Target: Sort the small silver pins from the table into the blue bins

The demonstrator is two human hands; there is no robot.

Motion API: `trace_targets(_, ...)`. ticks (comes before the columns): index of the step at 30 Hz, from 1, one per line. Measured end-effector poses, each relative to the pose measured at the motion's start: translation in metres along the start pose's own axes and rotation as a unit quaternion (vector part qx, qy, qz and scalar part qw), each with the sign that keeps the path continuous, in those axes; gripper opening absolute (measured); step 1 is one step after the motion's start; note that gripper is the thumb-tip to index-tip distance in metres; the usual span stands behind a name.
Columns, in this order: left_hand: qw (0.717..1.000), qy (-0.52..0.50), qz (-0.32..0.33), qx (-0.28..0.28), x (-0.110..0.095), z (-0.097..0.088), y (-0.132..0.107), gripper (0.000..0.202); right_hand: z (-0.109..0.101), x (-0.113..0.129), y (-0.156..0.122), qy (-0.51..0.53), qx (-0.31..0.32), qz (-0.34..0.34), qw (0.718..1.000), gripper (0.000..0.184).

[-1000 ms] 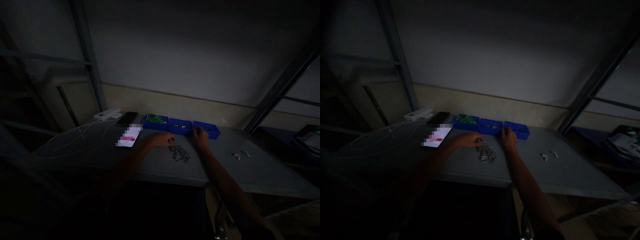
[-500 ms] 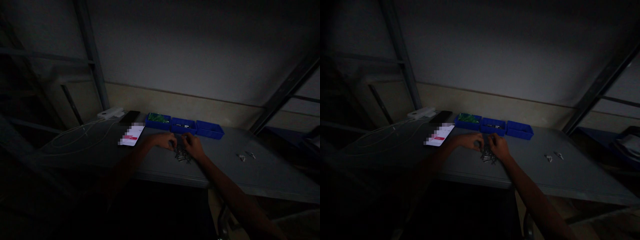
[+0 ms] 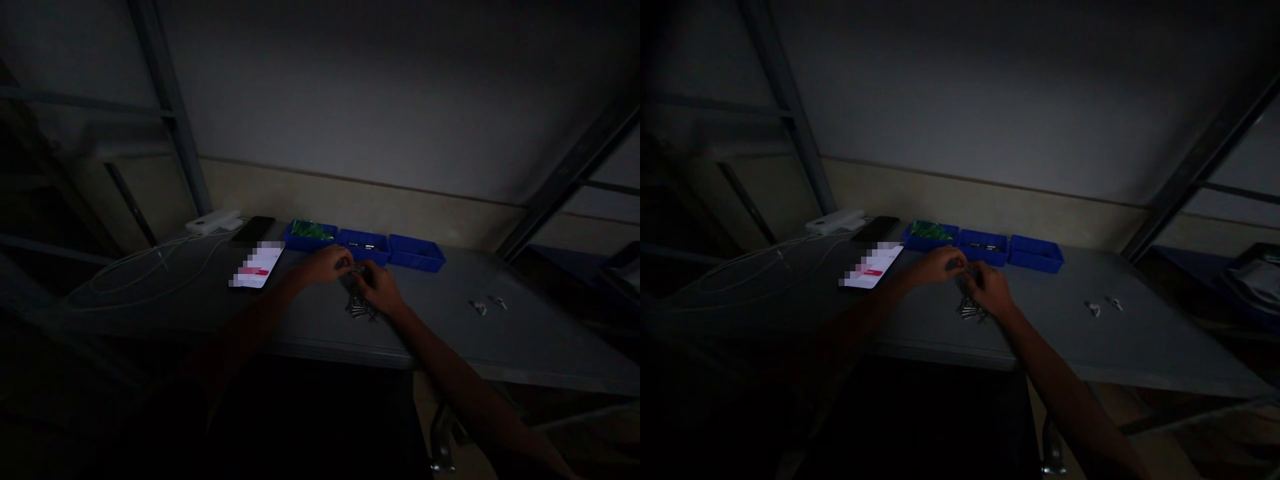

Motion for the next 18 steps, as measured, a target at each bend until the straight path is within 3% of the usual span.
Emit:
trace_targets(11,0.998,-0.025,-0.013,-0.052,-0.0013,0.0003,0.0000,0.016,-0.0006,-0.0047,0.0001,-0.015,-0.059,0.023,0.998,0.026)
trace_targets(18,0.998,-0.037,-0.027,-0.053,-0.0022,-0.0014,0.0001,0.014,0.0001,-0.0056,0.0007,-0.015,-0.045,0.014,0.999,0.024)
Point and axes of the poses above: each hand's wrist, its own y-axis towards the middle knuckle, its own z-axis out of the palm, x = y × z, the point moved 1 cm from there along y, towards the middle knuckle, and after that the axes turned 13 degrees about -z, right-handed, at the moved point
